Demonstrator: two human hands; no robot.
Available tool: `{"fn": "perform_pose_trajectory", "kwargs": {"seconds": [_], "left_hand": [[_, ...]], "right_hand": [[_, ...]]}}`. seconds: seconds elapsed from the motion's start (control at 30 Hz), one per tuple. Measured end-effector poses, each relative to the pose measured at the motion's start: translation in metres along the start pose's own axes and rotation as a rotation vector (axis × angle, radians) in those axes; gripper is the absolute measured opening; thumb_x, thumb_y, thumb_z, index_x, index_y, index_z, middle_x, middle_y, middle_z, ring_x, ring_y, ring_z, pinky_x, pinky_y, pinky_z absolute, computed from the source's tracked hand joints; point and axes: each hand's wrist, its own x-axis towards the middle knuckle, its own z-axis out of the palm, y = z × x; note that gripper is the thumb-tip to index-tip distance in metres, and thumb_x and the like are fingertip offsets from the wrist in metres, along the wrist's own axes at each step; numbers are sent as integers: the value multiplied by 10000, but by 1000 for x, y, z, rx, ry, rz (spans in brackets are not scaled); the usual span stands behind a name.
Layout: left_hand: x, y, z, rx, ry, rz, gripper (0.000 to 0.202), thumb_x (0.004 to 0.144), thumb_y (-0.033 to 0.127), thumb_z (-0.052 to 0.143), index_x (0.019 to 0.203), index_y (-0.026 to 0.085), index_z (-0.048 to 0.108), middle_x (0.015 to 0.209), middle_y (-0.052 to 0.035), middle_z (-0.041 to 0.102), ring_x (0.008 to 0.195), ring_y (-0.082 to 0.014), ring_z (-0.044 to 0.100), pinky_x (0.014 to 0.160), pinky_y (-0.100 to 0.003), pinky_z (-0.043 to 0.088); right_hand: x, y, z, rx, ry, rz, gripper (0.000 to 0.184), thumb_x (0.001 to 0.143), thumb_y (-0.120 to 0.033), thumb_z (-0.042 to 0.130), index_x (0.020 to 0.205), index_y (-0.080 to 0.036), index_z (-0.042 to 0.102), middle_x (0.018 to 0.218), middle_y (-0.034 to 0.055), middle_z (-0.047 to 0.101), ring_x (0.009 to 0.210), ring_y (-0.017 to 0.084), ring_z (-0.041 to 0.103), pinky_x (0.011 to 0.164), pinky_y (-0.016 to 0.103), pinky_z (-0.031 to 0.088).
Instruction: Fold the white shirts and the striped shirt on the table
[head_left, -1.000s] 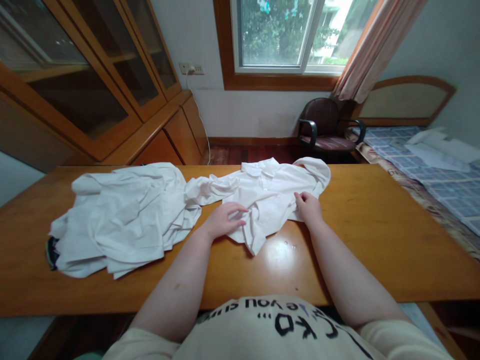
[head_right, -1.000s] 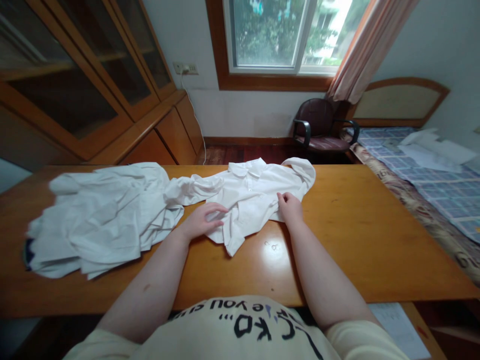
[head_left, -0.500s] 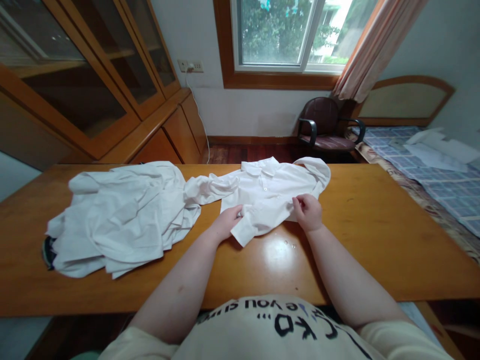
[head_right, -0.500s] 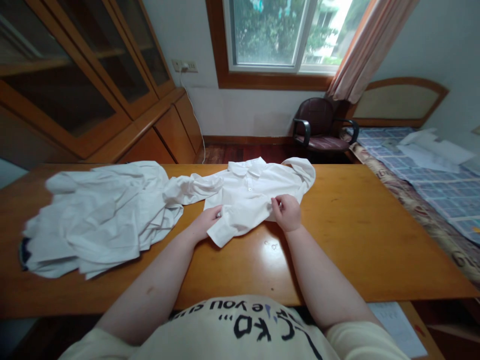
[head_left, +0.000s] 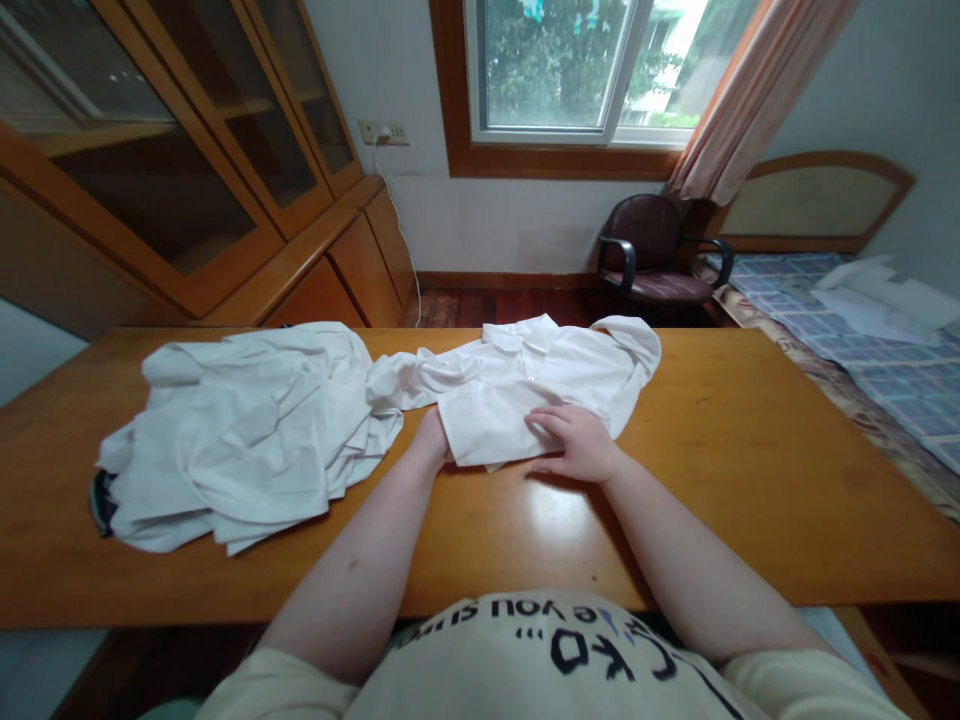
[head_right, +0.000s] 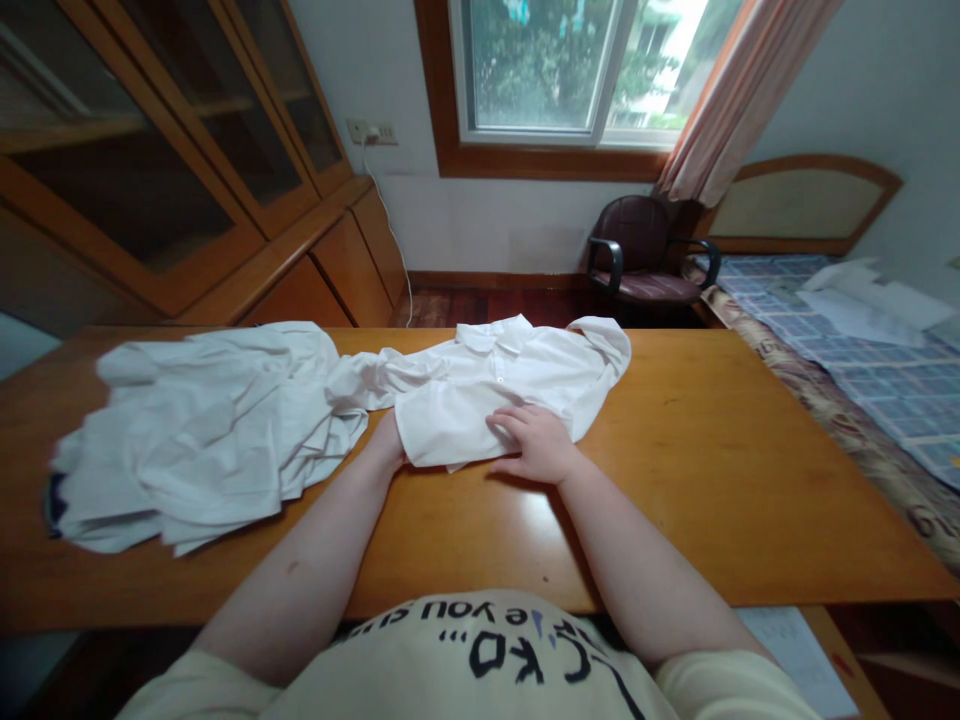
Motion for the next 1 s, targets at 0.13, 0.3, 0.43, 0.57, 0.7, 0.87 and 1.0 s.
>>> {"fn": "perform_pose_trajectory", "kwargs": {"seconds": [0.13, 0.3, 0.43, 0.57, 0.7, 0.87, 1.0], "left_hand": [[-2, 7, 3, -174, -84, -115, 298, 677, 304, 637, 919, 139, 692, 887, -87, 744, 881, -277, 694, 798, -395, 554], [-1, 8, 1, -230, -90, -174, 311, 644, 299, 671, 911, 140, 678, 811, -73, 740, 754, -253, 699, 722, -385, 559], [3, 8, -4, -142, -85, -181, 283, 687, 347, 672, 897, 158, 679, 789, -64, 737, 681, -234, 689, 657, -359, 553], [6, 9, -9, -62, -64, -172, 283, 706, 385, 682, 892, 171, 680, 801, -58, 734, 719, -220, 689, 694, -337, 543], [6, 8, -12, -36, -72, -145, 345, 656, 416, 729, 882, 160, 681, 827, -60, 731, 778, -230, 689, 751, -345, 536], [13, 0, -18, -98, -56, -145, 427, 675, 491, 711, 915, 138, 688, 920, -92, 726, 839, -231, 682, 797, -353, 529], [17, -2, -20, -118, -70, -173, 497, 704, 546, 673, 963, 123, 681, 925, -108, 722, 866, -236, 676, 822, -361, 521]], "right_hand": [[7, 8, 19, 1, -13, 92, 384, 792, -364, 659, 1164, -270, 650, 1217, 78, 637, 1110, 265, 576, 971, 447, 415], [5, 22, 25, 164, 153, 229, 214, 883, -267, 507, 935, -261, 714, 973, 53, 719, 920, 219, 644, 863, 385, 484], [2, 29, 17, 372, 329, 450, 249, 866, -348, 479, 938, -220, 680, 950, 63, 711, 906, 234, 633, 838, 385, 476], [-2, 42, 17, 596, 529, 659, 314, 825, -476, 506, 909, -200, 632, 878, 63, 692, 836, 232, 621, 760, 359, 482], [-2, 55, 19, 751, 690, 749, 375, 767, -549, 545, 897, -199, 583, 836, 56, 660, 759, 213, 612, 679, 336, 489], [1, 67, 17, 770, 895, 836, 426, 715, -614, 540, 823, -202, 546, 778, 55, 619, 745, 211, 601, 662, 349, 497], [1, 68, 12, 808, 871, 844, 481, 724, -675, 494, 749, -199, 557, 696, 63, 611, 668, 196, 587, 629, 341, 497]]}}
